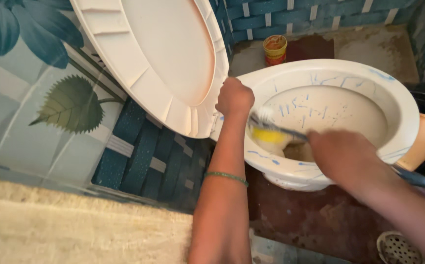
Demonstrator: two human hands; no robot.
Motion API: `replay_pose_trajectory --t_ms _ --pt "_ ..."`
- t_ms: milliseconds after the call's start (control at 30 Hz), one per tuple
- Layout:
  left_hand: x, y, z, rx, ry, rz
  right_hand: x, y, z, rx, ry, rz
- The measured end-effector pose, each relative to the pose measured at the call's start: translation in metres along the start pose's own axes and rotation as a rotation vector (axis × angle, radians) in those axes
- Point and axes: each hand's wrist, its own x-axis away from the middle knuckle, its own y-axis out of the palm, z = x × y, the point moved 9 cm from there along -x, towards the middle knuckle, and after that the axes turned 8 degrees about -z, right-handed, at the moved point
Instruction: The person cleans a toilet by applying liquid cleaner from a blue bottle and scrubbing the interior surfaces of the bowl with a handheld brush.
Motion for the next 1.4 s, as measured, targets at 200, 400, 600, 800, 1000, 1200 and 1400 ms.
replay_pose_trajectory --t_ms 200,400,600,800,1000,1200,1400 --pt "0.009 -0.01 0.011 0.068 -0.003 0.026 0.065 0.004 0.056 0.121 0.215 -0.189" --pt "0.022 -0.011 0.018 0.084 0.036 0.032 0.072 0.006 -0.02 0.226 -0.103 0.173" --pt "0.018 -0.004 0.014 0.056 0.012 -0.02 0.093 0.068 0.056 0.386 0.099 -0.116" --pt "0.025 -0.007 0.025 0.059 0.039 -0.054 0.079 0.057 0.004 0.257 -0.024 0.037" --pt "0.039 -0.021 0.022 0.053 0.04 -0.038 0.075 0.037 -0.021 0.16 -0.052 0.212" --pt "0.041 -0.009 0.027 -0.008 0.078 -0.071 0.128 0.125 0.095 0.124 0.265 -0.209" --pt "0.044 -0.013 0.037 -0.038 0.104 -0.052 0.15 0.144 0.08 -0.015 0.24 -0.184"
